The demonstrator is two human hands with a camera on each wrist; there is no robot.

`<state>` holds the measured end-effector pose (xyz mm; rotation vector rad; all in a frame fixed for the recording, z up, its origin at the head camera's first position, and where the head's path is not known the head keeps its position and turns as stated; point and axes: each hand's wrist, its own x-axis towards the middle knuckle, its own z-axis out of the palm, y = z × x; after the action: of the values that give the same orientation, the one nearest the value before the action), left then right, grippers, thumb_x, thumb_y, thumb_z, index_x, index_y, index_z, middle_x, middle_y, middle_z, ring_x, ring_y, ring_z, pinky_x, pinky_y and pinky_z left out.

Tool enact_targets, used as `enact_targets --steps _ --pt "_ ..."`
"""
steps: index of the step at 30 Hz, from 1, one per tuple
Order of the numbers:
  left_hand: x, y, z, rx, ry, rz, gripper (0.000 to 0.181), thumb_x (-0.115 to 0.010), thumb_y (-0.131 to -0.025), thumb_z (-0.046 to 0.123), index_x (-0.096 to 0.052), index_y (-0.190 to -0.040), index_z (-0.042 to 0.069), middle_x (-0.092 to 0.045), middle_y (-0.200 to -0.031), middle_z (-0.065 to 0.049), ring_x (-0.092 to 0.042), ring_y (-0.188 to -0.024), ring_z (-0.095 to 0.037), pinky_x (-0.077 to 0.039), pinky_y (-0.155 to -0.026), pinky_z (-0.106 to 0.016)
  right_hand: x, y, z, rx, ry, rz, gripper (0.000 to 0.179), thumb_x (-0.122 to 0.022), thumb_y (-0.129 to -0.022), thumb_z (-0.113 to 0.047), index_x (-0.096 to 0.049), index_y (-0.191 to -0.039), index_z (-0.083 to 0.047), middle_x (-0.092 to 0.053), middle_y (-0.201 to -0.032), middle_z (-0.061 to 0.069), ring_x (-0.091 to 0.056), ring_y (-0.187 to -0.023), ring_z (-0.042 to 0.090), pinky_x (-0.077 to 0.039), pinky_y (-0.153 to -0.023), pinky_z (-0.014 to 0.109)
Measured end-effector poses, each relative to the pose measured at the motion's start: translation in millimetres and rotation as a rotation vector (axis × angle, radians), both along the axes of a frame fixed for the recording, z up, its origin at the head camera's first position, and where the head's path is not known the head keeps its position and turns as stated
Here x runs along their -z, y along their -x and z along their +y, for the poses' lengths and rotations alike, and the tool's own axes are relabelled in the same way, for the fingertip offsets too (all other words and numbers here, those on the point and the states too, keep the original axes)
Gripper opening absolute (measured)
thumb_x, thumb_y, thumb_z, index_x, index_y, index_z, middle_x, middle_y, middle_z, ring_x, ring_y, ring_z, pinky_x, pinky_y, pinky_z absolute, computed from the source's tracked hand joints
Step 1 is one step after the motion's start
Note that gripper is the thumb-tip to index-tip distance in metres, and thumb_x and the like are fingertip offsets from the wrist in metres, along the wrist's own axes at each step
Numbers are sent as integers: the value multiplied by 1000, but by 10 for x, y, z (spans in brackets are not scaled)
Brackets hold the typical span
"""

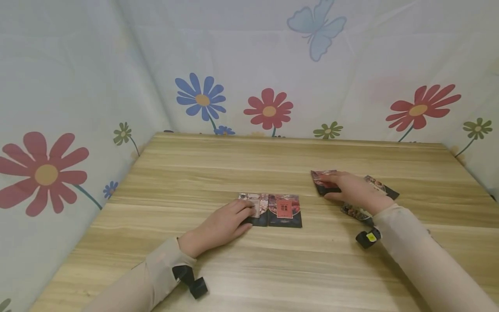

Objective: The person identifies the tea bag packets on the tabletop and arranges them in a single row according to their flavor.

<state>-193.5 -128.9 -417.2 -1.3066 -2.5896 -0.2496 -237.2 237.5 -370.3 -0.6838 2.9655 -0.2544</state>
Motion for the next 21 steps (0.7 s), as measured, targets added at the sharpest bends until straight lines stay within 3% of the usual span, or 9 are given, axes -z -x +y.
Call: enact_targets --steps 15,21 --pt "-5 6 -3 7 -3 8 30 -60 -94 27 -62 -119 9 -59 -127 -7 -56 -119 -22 -47 -105 -35 44 -67 -113 -4 18 18 56 -70 -87 -32 -55 -135 -6 -53 -136 24 -53 -122 42 -46 -101 55" --pt "-6 -2 -3 10 -4 7 30 -60 -94 27 -62 -119 9 -59 -127 -8 -56 -120 -23 -47 -105 -36 80 -94 -123 -27 18 62 56 -72 -85 -32 -58 -132 -6 -59 -130 19 -59 -116 37 -50 -97 52"
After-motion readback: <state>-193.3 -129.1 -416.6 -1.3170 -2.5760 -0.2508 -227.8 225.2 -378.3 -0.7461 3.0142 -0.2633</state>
